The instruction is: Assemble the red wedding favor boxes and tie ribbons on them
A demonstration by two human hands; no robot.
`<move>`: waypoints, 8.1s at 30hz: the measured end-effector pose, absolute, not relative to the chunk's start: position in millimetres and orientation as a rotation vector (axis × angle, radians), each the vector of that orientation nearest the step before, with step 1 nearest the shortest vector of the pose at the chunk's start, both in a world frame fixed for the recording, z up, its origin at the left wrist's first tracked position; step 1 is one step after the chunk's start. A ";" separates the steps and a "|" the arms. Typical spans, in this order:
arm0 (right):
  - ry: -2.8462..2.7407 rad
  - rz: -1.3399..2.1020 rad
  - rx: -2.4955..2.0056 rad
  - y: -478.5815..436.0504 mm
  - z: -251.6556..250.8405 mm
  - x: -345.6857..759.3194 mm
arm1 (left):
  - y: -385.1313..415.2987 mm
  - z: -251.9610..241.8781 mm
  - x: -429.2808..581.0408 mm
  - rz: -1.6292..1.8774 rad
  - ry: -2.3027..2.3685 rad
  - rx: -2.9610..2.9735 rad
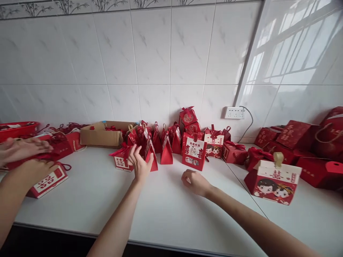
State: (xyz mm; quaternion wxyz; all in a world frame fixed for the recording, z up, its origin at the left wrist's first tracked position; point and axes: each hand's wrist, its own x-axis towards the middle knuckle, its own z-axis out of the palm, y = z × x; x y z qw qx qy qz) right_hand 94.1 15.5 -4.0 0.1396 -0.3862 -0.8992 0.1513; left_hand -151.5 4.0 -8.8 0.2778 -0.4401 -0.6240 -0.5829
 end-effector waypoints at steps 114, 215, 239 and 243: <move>-2.305 0.850 -0.915 -33.2 0.0 124.8 | -7.6 5.2 -12.9 -2.192 -2.030 -2.221; -2.096 1.660 -1.010 25.8 12.5 176.8 | 3.5 8.5 -39.9 -2.163 -2.339 -2.214; -1.877 1.210 -1.020 18.4 21.4 172.6 | -4.4 11.9 -28.8 -2.041 -2.310 -2.514; -1.870 1.114 -1.075 13.0 19.8 164.6 | -5.0 5.6 -23.5 -2.012 -2.177 -2.453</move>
